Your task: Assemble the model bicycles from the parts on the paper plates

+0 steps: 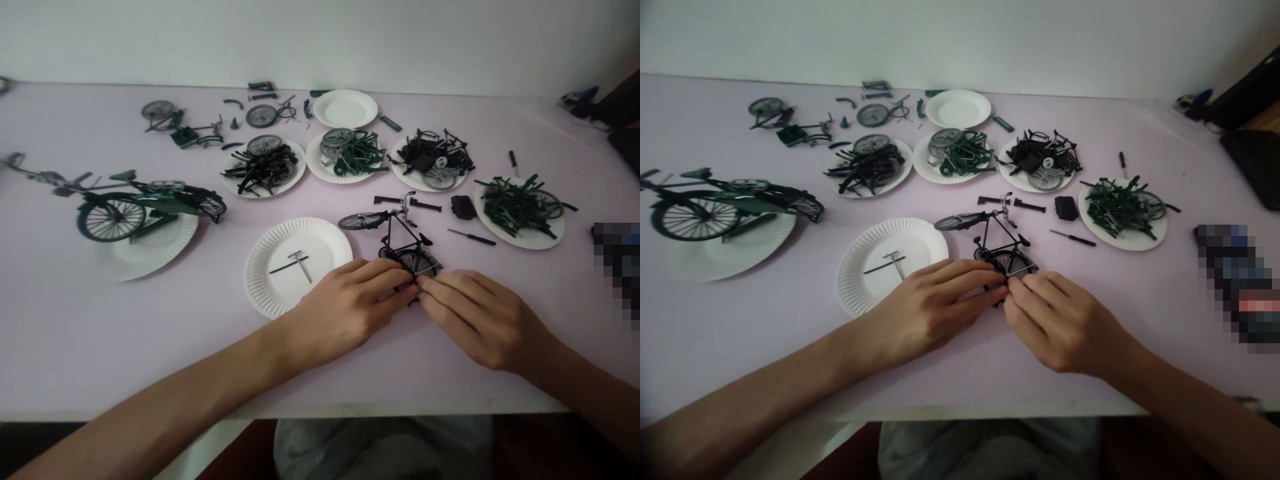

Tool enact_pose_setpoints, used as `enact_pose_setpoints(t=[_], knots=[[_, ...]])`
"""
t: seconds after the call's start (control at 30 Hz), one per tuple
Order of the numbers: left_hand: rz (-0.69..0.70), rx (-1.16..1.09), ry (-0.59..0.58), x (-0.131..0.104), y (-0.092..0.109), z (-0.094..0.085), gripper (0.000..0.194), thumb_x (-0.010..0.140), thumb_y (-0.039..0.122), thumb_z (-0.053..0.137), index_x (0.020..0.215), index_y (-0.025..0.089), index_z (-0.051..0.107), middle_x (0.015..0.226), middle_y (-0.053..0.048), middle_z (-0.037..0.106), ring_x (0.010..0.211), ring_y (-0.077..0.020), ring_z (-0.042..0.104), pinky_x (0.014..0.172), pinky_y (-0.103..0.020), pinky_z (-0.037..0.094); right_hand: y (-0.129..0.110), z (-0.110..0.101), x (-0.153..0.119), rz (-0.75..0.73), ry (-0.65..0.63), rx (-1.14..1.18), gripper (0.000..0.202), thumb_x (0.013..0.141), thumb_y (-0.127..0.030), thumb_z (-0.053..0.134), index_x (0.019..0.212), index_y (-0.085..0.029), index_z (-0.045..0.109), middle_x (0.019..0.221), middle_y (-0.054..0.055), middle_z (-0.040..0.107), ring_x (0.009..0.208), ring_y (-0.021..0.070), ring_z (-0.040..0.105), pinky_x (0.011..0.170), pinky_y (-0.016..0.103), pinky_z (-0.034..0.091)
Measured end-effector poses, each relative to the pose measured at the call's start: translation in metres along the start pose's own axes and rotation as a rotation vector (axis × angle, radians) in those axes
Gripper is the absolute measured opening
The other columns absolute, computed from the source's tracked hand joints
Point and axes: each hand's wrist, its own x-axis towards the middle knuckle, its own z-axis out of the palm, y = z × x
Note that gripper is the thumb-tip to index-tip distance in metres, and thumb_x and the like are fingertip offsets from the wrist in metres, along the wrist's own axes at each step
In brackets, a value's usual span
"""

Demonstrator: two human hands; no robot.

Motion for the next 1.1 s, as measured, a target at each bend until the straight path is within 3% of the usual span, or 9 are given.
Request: enact_pose_setpoints(t=[0.1, 0.17, 0.3, 0.4, 0.5, 0.83, 0.97, 1.1], knots=[[0.002, 0.036, -0.016, -0.001, 0.001, -0.002, 0.028, 0.106, 0.012, 0.052, 0.129, 0.007, 0.066, 0.128, -0.012, 0.074, 0.123, -0.0283, 0.068, 0.092, -0.042, 0.064, 0.017, -0.003, -0.007, 0.122, 0.039, 0.134, 0.016, 0.092, -0.001, 0.067, 0.106, -0.010, 0.066, 0.101, 0.015, 0.078, 0.094, 0.0253, 0.072, 0.085, 0.041, 0.062], [0.007, 0.063, -0.039, -0.003, 0.001, -0.003, 0.030, 0.106, 0.013, 0.052, 0.133, 0.008, 0.064, 0.132, -0.012, 0.073, 0.126, -0.0285, 0.066, 0.092, -0.042, 0.064, 0.031, -0.005, -0.013, 0.259, 0.039, 0.079, 0.021, 0.091, -0.002, 0.067, 0.108, -0.015, 0.064, 0.099, 0.011, 0.077, 0.092, 0.0247, 0.072, 0.086, 0.041, 0.061], [0.031, 0.087, -0.056, -0.005, 0.001, -0.004, 0.032, 0.107, 0.014, 0.051, 0.136, 0.010, 0.063, 0.133, -0.012, 0.072, 0.126, -0.0284, 0.066, 0.091, -0.042, 0.063, 0.053, -0.009, -0.024, 0.482, -0.153, -0.170, 0.016, 0.097, -0.010, 0.060, 0.111, -0.017, 0.065, 0.103, 0.014, 0.075, 0.098, 0.0324, 0.070, 0.088, 0.048, 0.059], [0.030, 0.089, -0.057, -0.004, 0.001, -0.005, 0.031, 0.107, 0.013, 0.050, 0.135, 0.009, 0.064, 0.134, -0.012, 0.071, 0.126, -0.0284, 0.066, 0.092, -0.042, 0.062, 0.057, -0.007, -0.031, 0.537, -0.297, -0.200, 0.013, 0.098, -0.013, 0.057, 0.107, -0.016, 0.066, 0.099, 0.014, 0.072, 0.098, 0.0340, 0.068, 0.087, 0.049, 0.057], [0.047, 0.103, -0.045, -0.002, 0.001, -0.005, 0.030, 0.106, 0.011, 0.051, 0.133, 0.008, 0.064, 0.134, -0.012, 0.071, 0.124, -0.0280, 0.066, 0.092, -0.041, 0.062, 0.054, -0.004, -0.034, 0.598, -0.332, -0.161, 0.017, 0.099, -0.014, 0.052, 0.108, -0.017, 0.065, 0.101, 0.013, 0.069, 0.100, 0.0327, 0.067, 0.088, 0.048, 0.056], [0.035, 0.136, -0.023, 0.000, 0.004, 0.005, 0.034, 0.104, 0.010, 0.054, 0.137, 0.003, 0.058, 0.122, -0.016, 0.072, 0.116, -0.0283, 0.066, 0.092, -0.043, 0.061, 0.051, -0.003, -0.037, 0.675, -0.222, -0.074, 0.017, 0.092, -0.010, 0.057, 0.105, -0.019, 0.065, 0.094, 0.008, 0.069, 0.083, 0.0268, 0.069, 0.068, 0.039, 0.053], [0.006, 0.116, -0.037, 0.001, 0.005, 0.006, 0.034, 0.105, 0.010, 0.051, 0.137, 0.005, 0.057, 0.123, -0.016, 0.071, 0.117, -0.0282, 0.066, 0.093, -0.043, 0.060, 0.047, -0.011, -0.024, 0.736, -0.059, 0.125, 0.009, 0.094, -0.014, 0.065, 0.098, -0.022, 0.067, 0.091, 0.004, 0.069, 0.076, 0.0203, 0.066, 0.067, 0.036, 0.052], [-0.008, 0.076, -0.013, 0.000, 0.003, 0.001, 0.028, 0.106, 0.013, 0.051, 0.132, 0.009, 0.062, 0.126, -0.015, 0.072, 0.119, -0.0272, 0.067, 0.094, -0.043, 0.060, 0.033, -0.018, -0.010, 0.902, 0.173, 0.291, 0.013, 0.088, -0.020, 0.080, 0.097, -0.027, 0.073, 0.090, 0.001, 0.075, 0.077, 0.0209, 0.069, 0.071, 0.037, 0.056]])
